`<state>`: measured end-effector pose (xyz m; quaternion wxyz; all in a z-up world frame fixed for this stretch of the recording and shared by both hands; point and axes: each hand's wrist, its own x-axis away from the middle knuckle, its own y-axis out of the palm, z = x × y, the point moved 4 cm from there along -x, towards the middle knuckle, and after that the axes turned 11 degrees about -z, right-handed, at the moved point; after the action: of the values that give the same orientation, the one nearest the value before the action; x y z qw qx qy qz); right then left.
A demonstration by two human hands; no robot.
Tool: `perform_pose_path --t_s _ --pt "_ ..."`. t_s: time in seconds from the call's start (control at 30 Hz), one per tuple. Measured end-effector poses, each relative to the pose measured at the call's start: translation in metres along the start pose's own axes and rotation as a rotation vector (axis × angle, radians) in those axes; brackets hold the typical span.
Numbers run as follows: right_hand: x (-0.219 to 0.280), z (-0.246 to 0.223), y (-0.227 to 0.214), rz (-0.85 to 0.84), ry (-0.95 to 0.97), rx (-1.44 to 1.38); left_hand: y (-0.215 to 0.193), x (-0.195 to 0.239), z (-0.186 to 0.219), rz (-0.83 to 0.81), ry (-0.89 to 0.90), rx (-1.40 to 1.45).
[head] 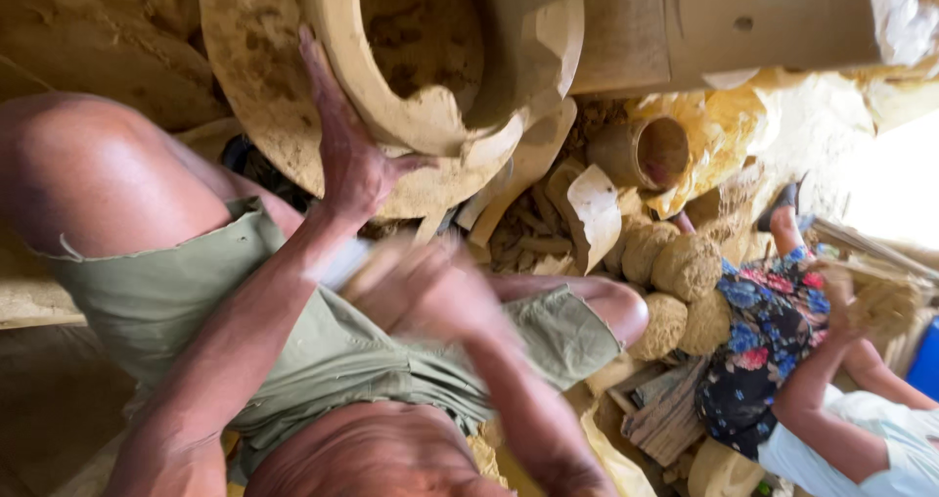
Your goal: The person shapes and carves a large clay pot by hand and using a small knife to trim the edges while sitting on the floor.
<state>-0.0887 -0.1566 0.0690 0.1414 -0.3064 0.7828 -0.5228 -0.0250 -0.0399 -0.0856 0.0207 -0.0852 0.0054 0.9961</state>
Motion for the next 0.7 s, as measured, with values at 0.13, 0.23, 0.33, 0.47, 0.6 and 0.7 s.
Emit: perform_pose_path --t_s 0.13,0.23,0.33,0.47,0.6,0.7 --pt "0.009 -0.044 0.018 -0.211 0.381 -1.298 -0.006 0.026 0.014 -0.079 -0.037 -0.332" --pt "-0.005 0.032 -0.030 0.320 0.327 -0.375 -0.016 0.000 0.012 -0.034 0.070 -0.427" --pt "0.013 0.090 -0.028 0.225 0.748 -0.633 -0.010 0.011 0.009 -0.044 0.119 -0.428" --pt "0.001 0.102 -0.012 0.270 0.314 -0.376 -0.013 0.007 0.003 -0.069 -0.034 -0.380" --pt "0.036 0.115 0.008 0.388 0.459 -0.494 -0.016 0.007 0.015 -0.057 0.080 -0.436" --pt "0.087 0.133 0.013 0.353 0.604 -0.415 -0.014 0.006 0.013 -0.062 0.035 -0.349"
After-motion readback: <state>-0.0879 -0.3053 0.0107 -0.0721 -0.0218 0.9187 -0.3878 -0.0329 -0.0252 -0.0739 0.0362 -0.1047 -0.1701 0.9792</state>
